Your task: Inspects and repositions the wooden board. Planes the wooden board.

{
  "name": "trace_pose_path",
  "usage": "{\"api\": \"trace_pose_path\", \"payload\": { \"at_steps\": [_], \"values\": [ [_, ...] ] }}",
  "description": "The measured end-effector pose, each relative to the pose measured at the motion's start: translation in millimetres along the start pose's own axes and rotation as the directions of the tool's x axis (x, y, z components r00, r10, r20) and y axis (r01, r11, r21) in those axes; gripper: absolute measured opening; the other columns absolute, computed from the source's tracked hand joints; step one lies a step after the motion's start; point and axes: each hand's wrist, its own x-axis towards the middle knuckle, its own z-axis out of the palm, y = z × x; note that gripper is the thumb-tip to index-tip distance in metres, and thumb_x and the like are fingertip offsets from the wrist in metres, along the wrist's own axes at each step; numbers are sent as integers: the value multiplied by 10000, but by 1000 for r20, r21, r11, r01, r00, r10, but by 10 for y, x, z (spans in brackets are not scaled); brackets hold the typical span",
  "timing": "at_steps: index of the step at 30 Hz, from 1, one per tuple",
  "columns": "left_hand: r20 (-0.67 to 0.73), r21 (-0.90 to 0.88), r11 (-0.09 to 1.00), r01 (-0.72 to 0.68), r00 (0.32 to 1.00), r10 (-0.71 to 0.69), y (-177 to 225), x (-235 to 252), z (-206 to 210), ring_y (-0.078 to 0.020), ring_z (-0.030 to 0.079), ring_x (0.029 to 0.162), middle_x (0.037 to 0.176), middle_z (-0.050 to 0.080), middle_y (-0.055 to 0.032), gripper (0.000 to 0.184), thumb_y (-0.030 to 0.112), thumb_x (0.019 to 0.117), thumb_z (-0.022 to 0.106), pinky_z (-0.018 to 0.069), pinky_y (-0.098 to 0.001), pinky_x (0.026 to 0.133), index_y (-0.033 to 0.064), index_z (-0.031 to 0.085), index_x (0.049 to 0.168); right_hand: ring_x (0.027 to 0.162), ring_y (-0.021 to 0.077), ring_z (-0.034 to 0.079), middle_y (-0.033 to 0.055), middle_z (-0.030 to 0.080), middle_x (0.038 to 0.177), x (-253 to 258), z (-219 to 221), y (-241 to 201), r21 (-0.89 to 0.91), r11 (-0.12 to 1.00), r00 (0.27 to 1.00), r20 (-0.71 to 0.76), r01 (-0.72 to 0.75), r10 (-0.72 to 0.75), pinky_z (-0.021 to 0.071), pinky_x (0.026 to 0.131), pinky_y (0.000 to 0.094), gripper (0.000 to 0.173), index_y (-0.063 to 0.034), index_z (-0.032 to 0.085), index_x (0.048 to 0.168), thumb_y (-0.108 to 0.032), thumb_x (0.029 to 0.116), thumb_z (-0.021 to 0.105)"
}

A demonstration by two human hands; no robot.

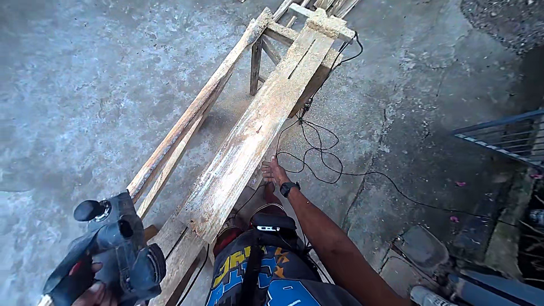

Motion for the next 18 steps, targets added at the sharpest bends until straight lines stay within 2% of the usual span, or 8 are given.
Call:
{"api": "trace_pose_path", "payload": {
  "at_steps": [1,2,4,6,9,12,15,18],
  "values": [
    [60,1,1000,-26,998,26,73,56,172,-138,613,531,648,599,47,360,112,931,580,586,-362,558,109,564,1290,1054,333,677,202,649,1298,39,-36,126,-73,996,999,-23,-50,48,548,869,498,697,-61,536,1448,-563,1103,197],
    [104,-3,999,-54,993,54,123,121,366,-141,607,527,642,596,42,371,102,919,592,581,-362,554,108,569,1289,1090,335,671,202,649,1305,64,-90,253,-203,975,995,-56,-92,83,541,904,505,622,-51,548,1431,-503,1118,259],
    [164,-22,992,-122,979,124,160,282,803,-151,600,513,640,594,18,367,116,906,636,575,-357,530,103,587,1269,1234,360,625,218,635,1349,133,-281,527,-556,825,995,-67,-100,75,488,1049,554,505,-51,619,1377,-421,1086,435],
    [180,-44,985,-166,969,171,209,439,1321,-137,584,473,611,578,12,342,158,878,671,561,-325,478,103,614,1211,1286,392,588,237,631,1354,87,-484,744,-733,677,996,-10,-67,88,430,1101,594,485,-53,644,1354,-411,1048,528],
    [250,-27,991,-130,959,132,344,624,2117,-117,564,447,578,553,18,298,112,871,630,546,-301,453,67,609,1165,1222,402,622,251,640,1323,-69,-798,921,-748,658,989,23,-81,148,464,1052,595,489,-25,625,1361,-391,1055,516],
    [355,170,972,-165,930,96,312,800,2774,-113,570,456,609,580,27,299,109,867,612,546,-290,452,46,593,1159,1297,406,580,263,620,1360,-176,-1145,1096,-729,668,985,-49,-148,165,422,1110,592,488,0,595,1394,-345,1065,490],
    [423,321,930,-179,906,28,184,1031,3238,-123,583,475,645,600,9,263,125,881,620,545,-290,464,44,604,1131,1320,407,567,252,616,1378,-207,-1461,1320,-717,664,976,-114,-212,188,415,1122,594,500,-14,577,1421,-358,1068,490],
    [440,431,887,-167,897,-45,-5,1251,3538,-140,599,494,662,620,-20,255,155,875,638,551,-314,488,53,620,1108,1258,415,607,261,637,1335,-229,-1704,1559,-657,712,968,-164,-249,188,452,1078,595,492,-11,585,1412,-353,1071,494]
  ]
}}
